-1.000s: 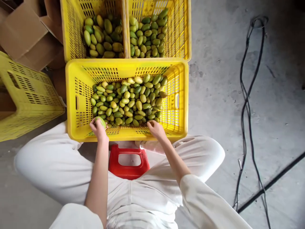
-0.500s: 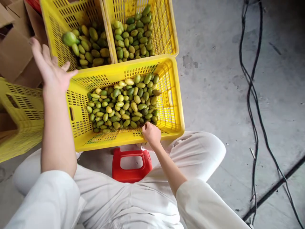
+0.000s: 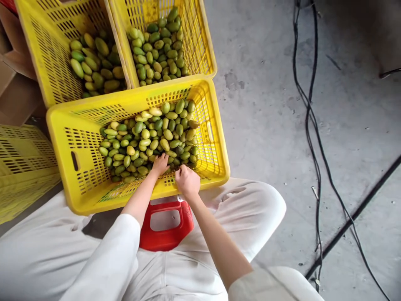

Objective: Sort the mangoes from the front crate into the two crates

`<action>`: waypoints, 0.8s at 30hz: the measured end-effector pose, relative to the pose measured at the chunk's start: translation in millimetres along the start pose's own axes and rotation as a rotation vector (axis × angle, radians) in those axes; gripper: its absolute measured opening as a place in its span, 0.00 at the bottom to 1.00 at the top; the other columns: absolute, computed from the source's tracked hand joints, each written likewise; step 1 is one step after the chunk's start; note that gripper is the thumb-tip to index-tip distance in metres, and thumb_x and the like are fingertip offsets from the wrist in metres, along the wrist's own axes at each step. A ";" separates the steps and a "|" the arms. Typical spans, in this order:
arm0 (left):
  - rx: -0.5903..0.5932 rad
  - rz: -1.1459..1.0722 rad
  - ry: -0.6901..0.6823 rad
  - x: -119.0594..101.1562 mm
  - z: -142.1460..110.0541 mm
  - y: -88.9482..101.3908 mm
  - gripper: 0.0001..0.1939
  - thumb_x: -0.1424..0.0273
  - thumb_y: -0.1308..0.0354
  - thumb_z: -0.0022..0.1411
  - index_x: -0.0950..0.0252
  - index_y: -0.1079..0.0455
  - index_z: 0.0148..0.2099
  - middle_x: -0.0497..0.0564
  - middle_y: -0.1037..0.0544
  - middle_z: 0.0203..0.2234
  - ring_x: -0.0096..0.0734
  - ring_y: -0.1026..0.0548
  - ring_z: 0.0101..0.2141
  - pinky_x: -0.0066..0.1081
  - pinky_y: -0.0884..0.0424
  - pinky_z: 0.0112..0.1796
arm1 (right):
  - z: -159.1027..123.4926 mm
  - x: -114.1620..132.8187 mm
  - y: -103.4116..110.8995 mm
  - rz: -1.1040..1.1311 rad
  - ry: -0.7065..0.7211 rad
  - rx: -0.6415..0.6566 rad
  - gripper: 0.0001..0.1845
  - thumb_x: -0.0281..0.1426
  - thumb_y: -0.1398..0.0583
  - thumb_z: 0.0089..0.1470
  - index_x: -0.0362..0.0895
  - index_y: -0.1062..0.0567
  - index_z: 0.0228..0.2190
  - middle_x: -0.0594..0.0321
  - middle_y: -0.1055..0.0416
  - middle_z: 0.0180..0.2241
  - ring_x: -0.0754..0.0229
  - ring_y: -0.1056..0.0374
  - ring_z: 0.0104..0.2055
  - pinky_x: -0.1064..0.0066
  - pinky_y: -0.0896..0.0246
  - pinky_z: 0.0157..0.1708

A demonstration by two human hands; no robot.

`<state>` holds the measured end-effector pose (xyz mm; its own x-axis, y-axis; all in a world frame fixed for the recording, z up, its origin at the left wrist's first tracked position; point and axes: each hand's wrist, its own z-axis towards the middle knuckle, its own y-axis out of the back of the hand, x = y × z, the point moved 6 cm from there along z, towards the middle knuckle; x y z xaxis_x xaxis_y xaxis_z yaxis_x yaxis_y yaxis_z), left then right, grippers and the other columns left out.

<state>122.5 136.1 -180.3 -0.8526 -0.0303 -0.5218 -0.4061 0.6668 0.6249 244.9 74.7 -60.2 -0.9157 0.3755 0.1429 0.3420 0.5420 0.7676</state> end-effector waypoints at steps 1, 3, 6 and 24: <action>0.017 0.035 0.013 1.7 0.5 -4.8 0.18 0.77 0.34 0.60 0.68 0.26 0.53 0.69 0.21 0.58 0.59 0.21 0.58 0.53 0.34 0.65 | 0.1 -0.4 -0.1 0.004 -0.004 -0.002 0.16 0.31 0.46 0.73 0.43 0.18 0.42 0.51 0.15 0.42 0.54 0.20 0.42 0.69 0.42 0.36; 0.042 0.086 0.029 5.0 0.6 -10.6 0.18 0.76 0.37 0.64 0.68 0.28 0.56 0.71 0.22 0.59 0.60 0.23 0.61 0.54 0.37 0.66 | 0.5 -1.9 -0.3 0.012 -0.028 -0.004 0.16 0.31 0.47 0.73 0.43 0.18 0.42 0.50 0.15 0.43 0.53 0.20 0.43 0.69 0.41 0.37; 0.066 0.121 0.030 6.4 -1.1 -10.5 0.19 0.75 0.35 0.63 0.67 0.29 0.56 0.70 0.23 0.60 0.60 0.25 0.62 0.49 0.35 0.64 | 1.3 -3.5 0.0 0.024 -0.078 0.000 0.17 0.31 0.48 0.73 0.42 0.18 0.44 0.49 0.15 0.45 0.52 0.19 0.45 0.68 0.38 0.38; -0.736 -0.046 0.379 53.1 -175.4 76.0 0.12 0.66 0.39 0.65 0.61 0.30 0.50 0.61 0.20 0.44 0.52 0.18 0.41 0.41 0.25 0.40 | 50.4 -30.6 12.0 0.031 -0.202 0.109 0.16 0.23 0.42 0.70 0.37 0.15 0.50 0.41 0.16 0.48 0.51 0.17 0.51 0.70 0.28 0.42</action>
<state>-11.3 54.6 -58.7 -0.8292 -0.3828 -0.4074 -0.4427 0.0046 0.8967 287.6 107.6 -86.9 -0.8472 0.5305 0.0292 0.4004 0.6013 0.6915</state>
